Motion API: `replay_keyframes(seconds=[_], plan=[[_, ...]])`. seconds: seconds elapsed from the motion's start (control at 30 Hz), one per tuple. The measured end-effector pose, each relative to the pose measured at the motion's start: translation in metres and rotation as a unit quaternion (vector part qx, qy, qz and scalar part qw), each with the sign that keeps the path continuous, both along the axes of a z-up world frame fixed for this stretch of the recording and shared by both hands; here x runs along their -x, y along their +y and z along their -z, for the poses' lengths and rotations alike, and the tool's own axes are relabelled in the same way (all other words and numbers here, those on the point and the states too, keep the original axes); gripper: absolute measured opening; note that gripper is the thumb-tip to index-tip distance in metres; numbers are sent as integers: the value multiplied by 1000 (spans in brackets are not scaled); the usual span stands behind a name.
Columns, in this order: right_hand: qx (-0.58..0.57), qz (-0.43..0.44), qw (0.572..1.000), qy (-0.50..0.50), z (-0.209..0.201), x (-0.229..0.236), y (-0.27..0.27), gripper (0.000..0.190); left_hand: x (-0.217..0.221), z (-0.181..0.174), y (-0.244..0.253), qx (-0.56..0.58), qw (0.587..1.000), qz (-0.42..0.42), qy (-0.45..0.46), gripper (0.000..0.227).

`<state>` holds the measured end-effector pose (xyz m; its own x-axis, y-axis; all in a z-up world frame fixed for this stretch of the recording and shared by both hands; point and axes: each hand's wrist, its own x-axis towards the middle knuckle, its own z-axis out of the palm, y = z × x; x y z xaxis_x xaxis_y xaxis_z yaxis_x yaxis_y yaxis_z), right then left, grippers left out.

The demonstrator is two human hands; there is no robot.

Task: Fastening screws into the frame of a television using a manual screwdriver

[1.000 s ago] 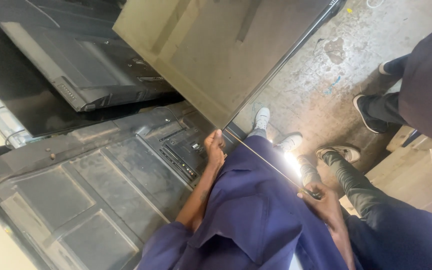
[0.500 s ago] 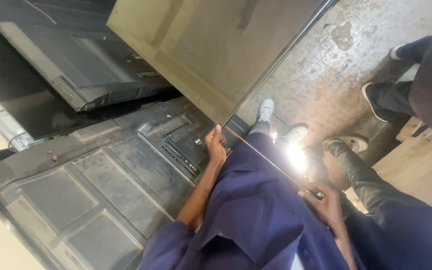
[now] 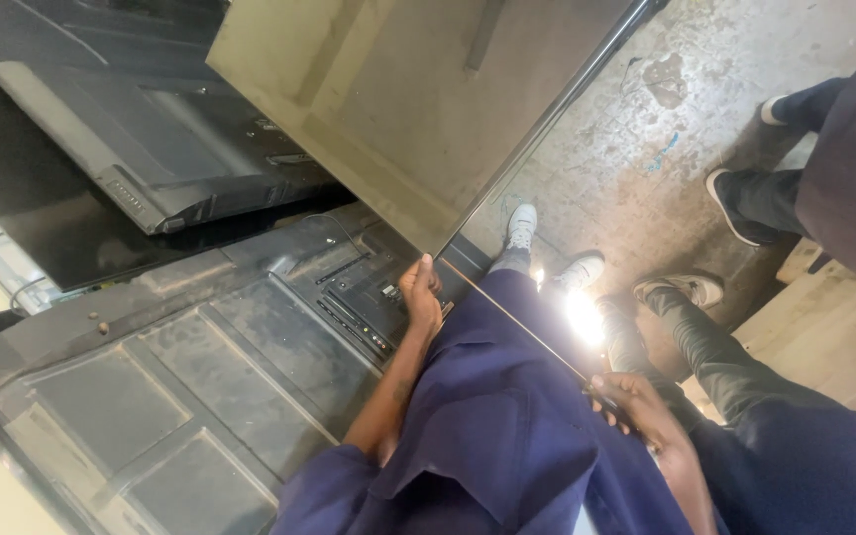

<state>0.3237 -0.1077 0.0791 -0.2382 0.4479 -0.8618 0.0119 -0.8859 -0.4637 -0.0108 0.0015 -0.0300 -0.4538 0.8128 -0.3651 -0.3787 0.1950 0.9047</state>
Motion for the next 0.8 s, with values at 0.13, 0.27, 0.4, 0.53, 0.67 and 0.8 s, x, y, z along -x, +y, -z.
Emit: replay_keyframes(seconds=[0.13,0.27,0.4,0.53,0.67,0.8], plan=[[0,-7,1000,-7,-6,0,1,44,2,-1,-2,5,1000,-3,-11,44],[-47,-16,992,-114,-15,-4,-1,45,-1,-10,-1,32,999,-10,-21,43],[-61,17,983,-174,-18,-24,-14,40,13,-2,-10,133,985,-105,-16,35],[-118,183,965,-145,-20,-30,-22,25,6,-58,5,-20,942,-124,-311,23],[-295,203,925,-129,-41,-28,4,20,-63,-153,33,-92,828,35,-552,25],[-350,252,893,-127,-72,-13,39,22,-120,-186,55,-112,768,97,-623,13]])
